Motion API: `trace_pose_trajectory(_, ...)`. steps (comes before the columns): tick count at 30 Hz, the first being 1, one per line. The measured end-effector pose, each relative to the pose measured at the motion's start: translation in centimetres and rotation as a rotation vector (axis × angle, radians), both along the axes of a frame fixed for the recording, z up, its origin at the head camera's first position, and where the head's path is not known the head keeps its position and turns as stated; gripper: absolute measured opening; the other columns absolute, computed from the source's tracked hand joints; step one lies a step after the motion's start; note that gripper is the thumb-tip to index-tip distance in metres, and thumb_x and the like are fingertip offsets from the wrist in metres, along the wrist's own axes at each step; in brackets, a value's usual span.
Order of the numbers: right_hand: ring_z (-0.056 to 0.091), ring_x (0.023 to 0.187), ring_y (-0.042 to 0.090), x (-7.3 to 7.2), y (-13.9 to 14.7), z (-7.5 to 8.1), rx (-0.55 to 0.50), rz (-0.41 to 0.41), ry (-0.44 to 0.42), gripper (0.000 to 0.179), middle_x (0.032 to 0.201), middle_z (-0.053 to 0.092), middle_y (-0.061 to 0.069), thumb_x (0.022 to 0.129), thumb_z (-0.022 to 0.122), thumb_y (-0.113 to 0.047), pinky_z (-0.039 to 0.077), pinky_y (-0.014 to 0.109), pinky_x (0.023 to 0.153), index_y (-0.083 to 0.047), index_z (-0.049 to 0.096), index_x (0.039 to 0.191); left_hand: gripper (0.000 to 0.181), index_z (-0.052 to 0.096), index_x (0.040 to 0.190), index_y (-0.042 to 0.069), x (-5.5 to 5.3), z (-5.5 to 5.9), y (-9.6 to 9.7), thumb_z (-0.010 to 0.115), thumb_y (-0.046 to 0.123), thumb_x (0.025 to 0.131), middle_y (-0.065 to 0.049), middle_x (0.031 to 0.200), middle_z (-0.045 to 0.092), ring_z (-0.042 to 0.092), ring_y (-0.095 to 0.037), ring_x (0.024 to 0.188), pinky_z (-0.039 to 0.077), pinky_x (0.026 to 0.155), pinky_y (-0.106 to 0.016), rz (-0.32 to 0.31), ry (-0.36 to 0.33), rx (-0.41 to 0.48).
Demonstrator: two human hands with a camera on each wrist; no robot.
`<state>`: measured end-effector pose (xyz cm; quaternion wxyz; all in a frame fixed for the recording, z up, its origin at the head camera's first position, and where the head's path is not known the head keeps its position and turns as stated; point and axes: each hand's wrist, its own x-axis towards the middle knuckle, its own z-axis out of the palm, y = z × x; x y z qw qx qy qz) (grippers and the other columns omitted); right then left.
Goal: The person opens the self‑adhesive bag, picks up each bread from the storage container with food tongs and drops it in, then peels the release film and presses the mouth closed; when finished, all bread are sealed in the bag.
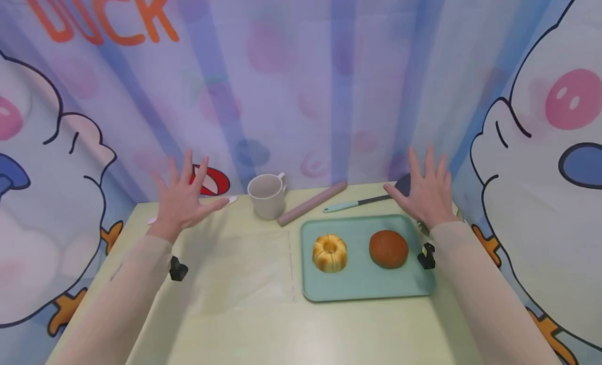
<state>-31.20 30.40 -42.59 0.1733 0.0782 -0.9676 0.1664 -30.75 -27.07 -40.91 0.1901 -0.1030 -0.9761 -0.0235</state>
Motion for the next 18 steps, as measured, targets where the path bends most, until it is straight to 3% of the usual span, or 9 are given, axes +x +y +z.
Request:
trace_pose_trajectory(8, -0.001, 0.161, 0.046, 2.6, -3.5, 1.0, -0.265, 0.18, -0.054, 0.093, 0.176, -0.004, 0.017, 0.102, 0.062, -0.053, 0.013, 0.08, 0.117, -0.024, 0.005, 0.171, 0.097, 0.021, 0.17, 0.029, 2.3, 0.1, 0.8, 0.055, 0.076, 0.091, -0.01, 0.178, 0.003, 0.021, -0.051, 0.156, 0.028, 0.115, -0.076, -0.182, 0.061, 0.153)
trace_pose_trajectory(11, 0.006, 0.162, 0.043, 3.7, -5.7, 1.6, -0.293, 0.254, -0.047, 0.09, 0.177, 0.005, 0.014, 0.103, 0.065, -0.047, 0.015, 0.077, 0.119, -0.024, 0.01, 0.171, 0.094, 0.03, 0.168, 0.024, 3.3, -0.2, 1.2, 0.05, 0.077, 0.093, -0.014, 0.176, 0.015, 0.043, -0.05, 0.146, 0.045, 0.104, -0.068, -0.255, 0.115, 0.183)
trace_pose_trajectory(13, 0.01, 0.162, 0.04, 4.4, -7.1, 1.8, -0.289, 0.295, -0.041, 0.089, 0.177, 0.01, 0.011, 0.103, 0.065, -0.045, 0.017, 0.075, 0.12, -0.024, 0.012, 0.171, 0.093, 0.035, 0.166, 0.02, 3.9, -0.4, 1.7, 0.045, 0.08, 0.095, -0.016, 0.173, 0.023, 0.062, -0.046, 0.124, 0.053, 0.091, -0.061, -0.296, 0.144, 0.2)
trace_pose_trajectory(15, 0.013, 0.162, 0.038, 5.0, -8.6, 1.8, -0.286, 0.334, -0.034, 0.087, 0.176, 0.013, 0.01, 0.103, 0.065, -0.042, 0.019, 0.072, 0.122, -0.023, 0.014, 0.17, 0.093, 0.037, 0.165, 0.02, 4.4, -0.5, 2.3, 0.042, 0.081, 0.095, -0.017, 0.171, 0.029, 0.069, -0.043, 0.103, 0.055, 0.082, -0.056, -0.321, 0.155, 0.206)
trace_pose_trajectory(16, 0.014, 0.162, 0.037, 5.3, -9.3, 1.8, -0.285, 0.354, -0.032, 0.086, 0.176, 0.015, 0.009, 0.103, 0.065, -0.041, 0.019, 0.07, 0.122, -0.022, 0.015, 0.17, 0.093, 0.038, 0.164, 0.02, 4.7, -0.6, 2.6, 0.04, 0.081, 0.095, -0.017, 0.17, 0.031, 0.07, -0.042, 0.099, 0.055, 0.081, -0.055, -0.331, 0.151, 0.213)
trace_pose_trajectory(18, 0.015, 0.162, 0.035, 5.9, -10.7, 1.6, -0.285, 0.391, -0.03, 0.084, 0.176, 0.017, 0.008, 0.104, 0.065, -0.041, 0.02, 0.068, 0.123, -0.023, 0.016, 0.17, 0.093, 0.038, 0.164, 0.019, 5.3, -0.9, 3.1, 0.037, 0.082, 0.096, -0.018, 0.169, 0.033, 0.067, -0.042, 0.11, 0.054, 0.093, -0.059, -0.345, 0.123, 0.232)
